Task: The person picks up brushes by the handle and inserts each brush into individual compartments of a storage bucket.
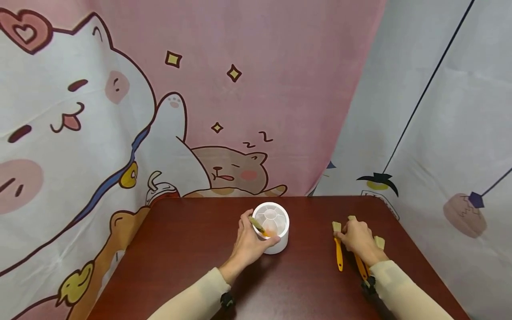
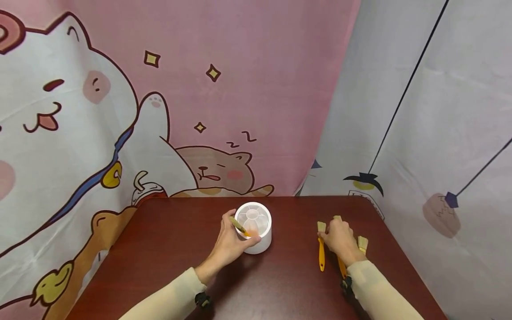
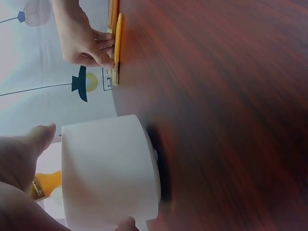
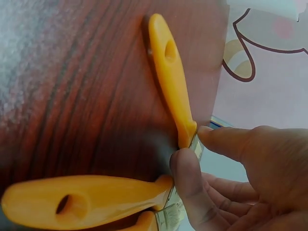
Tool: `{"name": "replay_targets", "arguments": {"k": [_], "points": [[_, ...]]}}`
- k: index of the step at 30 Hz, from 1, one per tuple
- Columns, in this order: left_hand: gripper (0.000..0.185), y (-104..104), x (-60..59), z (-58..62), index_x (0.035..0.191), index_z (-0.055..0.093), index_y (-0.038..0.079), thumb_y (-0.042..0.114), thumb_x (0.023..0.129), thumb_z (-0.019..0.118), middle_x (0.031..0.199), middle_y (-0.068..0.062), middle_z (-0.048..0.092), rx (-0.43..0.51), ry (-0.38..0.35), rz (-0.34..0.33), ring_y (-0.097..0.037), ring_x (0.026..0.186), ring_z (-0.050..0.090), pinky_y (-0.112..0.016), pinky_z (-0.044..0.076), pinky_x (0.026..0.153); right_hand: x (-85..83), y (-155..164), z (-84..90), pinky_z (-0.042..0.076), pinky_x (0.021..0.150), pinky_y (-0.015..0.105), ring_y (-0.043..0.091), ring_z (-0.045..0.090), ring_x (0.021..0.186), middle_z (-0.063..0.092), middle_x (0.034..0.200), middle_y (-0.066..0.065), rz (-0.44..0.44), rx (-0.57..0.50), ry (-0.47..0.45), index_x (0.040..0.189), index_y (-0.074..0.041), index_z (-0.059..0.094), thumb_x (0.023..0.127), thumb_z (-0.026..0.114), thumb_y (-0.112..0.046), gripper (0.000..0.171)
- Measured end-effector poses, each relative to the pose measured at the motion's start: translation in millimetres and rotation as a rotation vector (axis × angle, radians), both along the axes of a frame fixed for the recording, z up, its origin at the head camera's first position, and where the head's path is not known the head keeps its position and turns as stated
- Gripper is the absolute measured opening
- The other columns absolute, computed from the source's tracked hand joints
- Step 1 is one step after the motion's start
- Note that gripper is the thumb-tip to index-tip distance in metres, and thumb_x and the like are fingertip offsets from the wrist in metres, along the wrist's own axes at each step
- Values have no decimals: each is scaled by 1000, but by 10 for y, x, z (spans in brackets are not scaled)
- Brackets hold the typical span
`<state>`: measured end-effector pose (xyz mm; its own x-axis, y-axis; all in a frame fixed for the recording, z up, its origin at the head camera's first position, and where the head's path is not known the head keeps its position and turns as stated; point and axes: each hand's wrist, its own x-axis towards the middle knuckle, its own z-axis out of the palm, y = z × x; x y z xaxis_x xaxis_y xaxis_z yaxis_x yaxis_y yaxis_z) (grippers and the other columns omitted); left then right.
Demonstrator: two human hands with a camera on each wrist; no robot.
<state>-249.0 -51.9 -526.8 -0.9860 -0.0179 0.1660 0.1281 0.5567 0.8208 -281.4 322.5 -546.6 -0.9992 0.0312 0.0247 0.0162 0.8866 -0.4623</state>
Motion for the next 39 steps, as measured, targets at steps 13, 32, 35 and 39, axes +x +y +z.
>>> {"name": "replay_targets", "arguments": {"k": [13, 32, 35, 39], "points": [[116, -190, -108, -5, 176, 41, 6, 37, 86, 105, 155, -30, 59, -62, 10, -178, -46, 143, 65, -66, 57, 119, -38, -43, -39, 59, 56, 31, 14, 68, 55, 70, 64, 2, -29, -74, -86, 82, -4, 78, 105, 89, -22, 31], [107, -445, -366, 119, 182, 36, 13, 20, 94, 97, 171, -25, 60, 22, -98, -436, -48, 161, 56, -74, 40, 134, -73, -56, 1, 62, 59, 33, 18, 71, 59, 73, 74, 8, -58, -127, -62, 96, 2, 77, 102, 91, -18, 25], [111, -422, -365, 96, 183, 34, 15, 20, 92, 99, 175, -25, 56, 88, -132, -435, -47, 164, 53, -75, 37, 136, -85, -71, -2, 64, 59, 33, 17, 71, 61, 75, 80, 10, -56, -139, -52, 102, 3, 78, 101, 92, -17, 25], [112, -401, -359, 76, 181, 37, 15, 18, 89, 101, 173, -24, 58, 141, -144, -415, -47, 162, 56, -74, 39, 135, -96, -104, -11, 63, 58, 33, 16, 71, 61, 77, 85, 11, -48, -144, -31, 103, 3, 78, 101, 92, -19, 26]]}}
